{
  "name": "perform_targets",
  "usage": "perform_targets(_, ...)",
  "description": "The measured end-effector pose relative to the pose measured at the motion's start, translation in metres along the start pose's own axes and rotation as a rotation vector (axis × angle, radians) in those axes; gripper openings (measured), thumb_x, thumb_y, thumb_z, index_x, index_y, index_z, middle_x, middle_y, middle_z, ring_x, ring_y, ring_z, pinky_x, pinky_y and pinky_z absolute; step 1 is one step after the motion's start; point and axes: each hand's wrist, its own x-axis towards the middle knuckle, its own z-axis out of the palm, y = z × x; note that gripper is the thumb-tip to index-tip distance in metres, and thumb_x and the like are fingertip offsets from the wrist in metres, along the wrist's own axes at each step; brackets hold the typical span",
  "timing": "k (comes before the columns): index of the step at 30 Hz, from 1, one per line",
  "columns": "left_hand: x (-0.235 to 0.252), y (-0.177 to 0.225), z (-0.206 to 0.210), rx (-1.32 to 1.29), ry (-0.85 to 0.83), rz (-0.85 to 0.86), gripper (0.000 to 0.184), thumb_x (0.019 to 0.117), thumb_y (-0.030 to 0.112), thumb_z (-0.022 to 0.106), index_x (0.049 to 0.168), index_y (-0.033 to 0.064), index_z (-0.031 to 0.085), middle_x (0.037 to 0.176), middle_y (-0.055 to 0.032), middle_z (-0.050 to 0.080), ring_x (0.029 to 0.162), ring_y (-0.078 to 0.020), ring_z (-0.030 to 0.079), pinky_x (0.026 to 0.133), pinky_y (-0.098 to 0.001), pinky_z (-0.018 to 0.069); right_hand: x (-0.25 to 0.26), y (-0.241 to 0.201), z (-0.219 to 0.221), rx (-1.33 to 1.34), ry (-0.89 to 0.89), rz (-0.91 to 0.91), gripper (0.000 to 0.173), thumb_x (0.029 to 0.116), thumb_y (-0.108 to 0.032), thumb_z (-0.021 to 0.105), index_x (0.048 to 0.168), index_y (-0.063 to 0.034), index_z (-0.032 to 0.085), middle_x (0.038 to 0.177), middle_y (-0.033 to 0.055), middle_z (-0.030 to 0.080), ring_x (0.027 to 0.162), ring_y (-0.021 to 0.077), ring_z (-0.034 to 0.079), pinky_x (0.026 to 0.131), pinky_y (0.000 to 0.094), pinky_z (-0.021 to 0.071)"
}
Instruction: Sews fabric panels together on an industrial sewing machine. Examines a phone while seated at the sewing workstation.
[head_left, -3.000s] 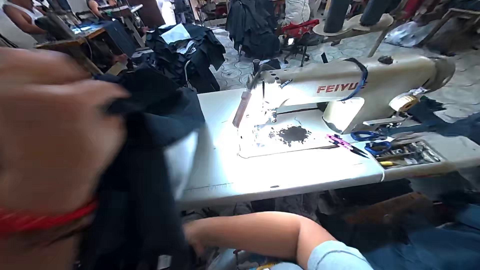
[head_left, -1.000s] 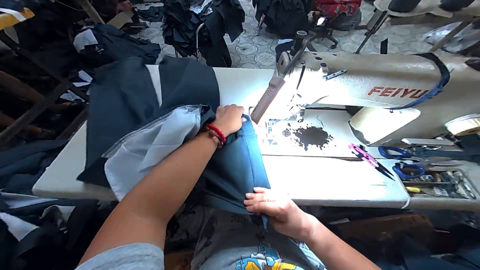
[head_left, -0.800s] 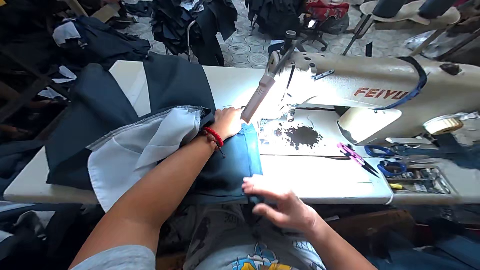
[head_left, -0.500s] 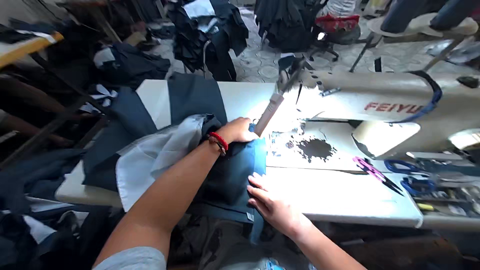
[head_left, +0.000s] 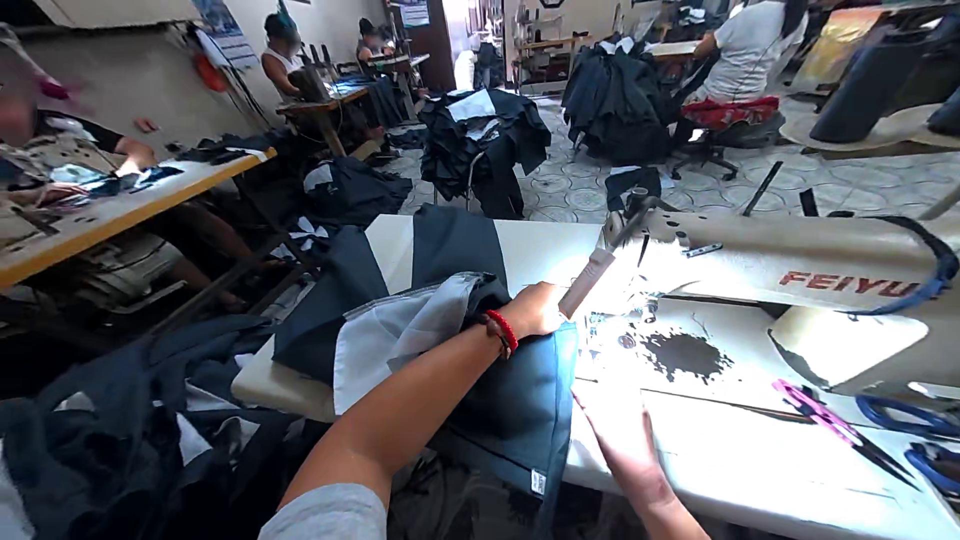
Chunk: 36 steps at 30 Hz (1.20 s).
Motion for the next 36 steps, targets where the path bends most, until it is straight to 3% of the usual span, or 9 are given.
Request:
perform_targets(2,-0.005,0.003,-0.004,-0.020,0.019,0.017,0.028,0.0970,0.007,0.066,0.121,-0.0077,0.065,0.114,-0.0264,0.069,0.110,-0.0392,0.066,0.098,-0.0567,0.0491,0.012,-0.002,0.001,0.059,-0.058,0.079,0.040,0.0865,-0.017,0.077,0.118,0.0070,0.069,0.114,0.0198,0.071,0.104,0.0209,0.069,0.094,0.0371,0.0547)
perform_targets(5,-0.010,0.009,-0.004,-0.027,0.065,0.002,0.029,0.0967,0.007,0.067,0.123,-0.0054,0.064,0.114,-0.0252,0.069,0.110,-0.0393,0.066,0.096,-0.0586,0.0493,0.009,-0.015,0.005,0.024,-0.227,0.302,0.025,0.0936,-0.018,0.072,0.080,0.0012,0.065,0.069,0.0071,0.061,0.063,0.0154,0.060,0.064,0.0372,0.0514)
perform_targets(9,-0.006,0.000,0.021,0.093,0.049,0.001,0.028,0.1012,0.016,0.060,0.122,-0.0022,0.068,0.118,-0.0234,0.069,0.117,-0.0378,0.065,0.099,-0.0567,0.0490,-0.012,-0.025,0.003,0.105,-0.300,0.268,0.040,0.0978,-0.006,0.058,0.137,0.0031,0.055,0.079,0.0047,0.063,0.057,0.0085,0.056,0.054,0.0278,0.0491)
perform_targets(11,0.003,-0.011,0.041,0.244,-0.004,0.061,0.029,0.1051,0.017,0.052,0.120,-0.0006,0.070,0.117,-0.0237,0.069,0.116,-0.0397,0.065,0.096,-0.0570,0.0499,-0.012,-0.017,-0.004,-0.060,-0.510,0.217,0.040,0.1026,-0.008,0.050,0.141,-0.0001,0.054,0.126,0.0143,0.067,0.097,0.0175,0.068,0.084,0.0346,0.0545)
perform_targets(13,0.010,-0.018,0.055,0.264,0.018,0.068,0.031,0.1056,0.019,0.053,0.121,-0.0018,0.069,0.116,-0.0248,0.069,0.115,-0.0417,0.065,0.095,-0.0580,0.0510,-0.013,-0.028,-0.012,-0.381,-0.643,0.148,0.043,0.1063,-0.014,0.049,0.149,-0.0051,0.053,0.141,0.0186,0.061,0.127,0.0306,0.062,0.108,0.0474,0.0462)
perform_targets(15,0.006,-0.015,0.057,0.214,0.077,0.025,0.035,0.1041,0.021,0.058,0.127,-0.0044,0.063,0.118,-0.0285,0.067,0.113,-0.0452,0.065,0.094,-0.0602,0.0512,-0.025,-0.026,-0.008,-0.568,-0.443,-0.090,0.040,0.0996,-0.019,0.062,0.138,-0.0074,0.065,0.125,0.0232,0.069,0.111,0.0413,0.069,0.090,0.0574,0.0532)
perform_targets(18,0.015,-0.033,0.066,0.178,0.169,0.077,0.035,0.1024,0.029,0.062,0.125,0.0034,0.068,0.112,-0.0262,0.069,0.106,-0.0451,0.067,0.088,-0.0623,0.0531,-0.025,0.006,0.003,-0.434,-0.298,-0.431,0.033,0.0906,-0.011,0.070,0.123,-0.0063,0.074,0.129,0.0224,0.067,0.122,0.0382,0.065,0.102,0.0510,0.0524)
perform_targets(22,0.038,-0.047,0.069,0.149,0.119,0.067,0.031,0.1022,0.034,0.061,0.119,0.0108,0.071,0.109,-0.0221,0.071,0.105,-0.0436,0.068,0.088,-0.0625,0.0529,-0.022,0.016,-0.002,-0.360,-0.409,-0.452,0.029,0.0983,-0.013,0.062,0.122,-0.0031,0.074,0.133,0.0177,0.068,0.131,0.0364,0.061,0.112,0.0490,0.0456)
perform_targets(36,0.016,-0.037,0.061,-0.145,0.256,0.060,0.030,0.0902,0.022,0.080,0.108,-0.0013,0.072,0.116,-0.0251,0.068,0.112,-0.0454,0.062,0.094,-0.0638,0.0458,-0.014,0.017,-0.010,-0.327,-0.450,-0.429,0.028,0.0972,-0.014,0.063,0.121,-0.0047,0.075,0.133,0.0149,0.069,0.131,0.0331,0.061,0.111,0.0464,0.0471)
